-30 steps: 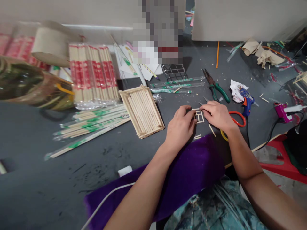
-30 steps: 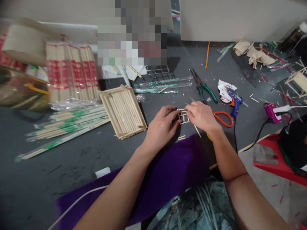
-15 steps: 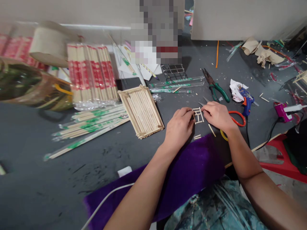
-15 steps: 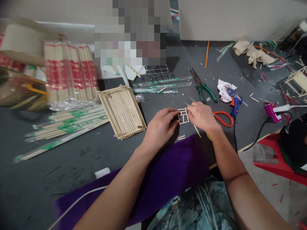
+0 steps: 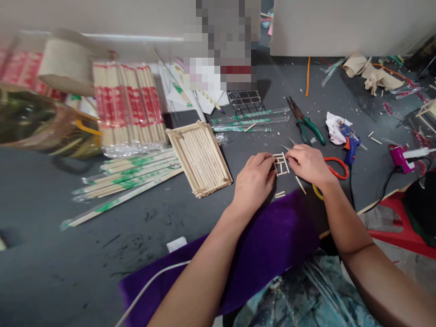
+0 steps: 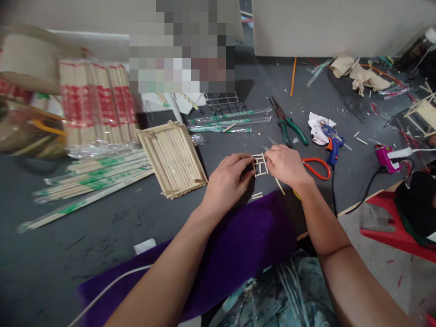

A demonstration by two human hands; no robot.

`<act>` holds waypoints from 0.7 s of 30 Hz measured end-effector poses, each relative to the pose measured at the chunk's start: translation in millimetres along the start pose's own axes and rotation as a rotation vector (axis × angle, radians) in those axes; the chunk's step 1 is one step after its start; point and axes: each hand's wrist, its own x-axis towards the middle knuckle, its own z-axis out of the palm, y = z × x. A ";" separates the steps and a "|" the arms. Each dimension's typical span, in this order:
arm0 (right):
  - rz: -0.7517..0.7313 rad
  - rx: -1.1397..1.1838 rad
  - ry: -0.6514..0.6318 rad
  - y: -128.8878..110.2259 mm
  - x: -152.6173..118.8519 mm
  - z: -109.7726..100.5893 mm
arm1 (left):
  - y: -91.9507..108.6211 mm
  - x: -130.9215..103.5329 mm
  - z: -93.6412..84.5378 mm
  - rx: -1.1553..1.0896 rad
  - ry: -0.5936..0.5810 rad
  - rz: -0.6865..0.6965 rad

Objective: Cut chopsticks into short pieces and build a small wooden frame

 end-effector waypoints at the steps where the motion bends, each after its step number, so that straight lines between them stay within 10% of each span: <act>1: -0.002 -0.001 0.002 0.0 0.0 0.4 | 0.0 0.0 0.0 0.003 0.000 0.003; 21: -0.151 0.218 -0.077 -5.7 -2.7 -7.6 | -1.9 -0.9 0.5 -0.039 0.043 0.014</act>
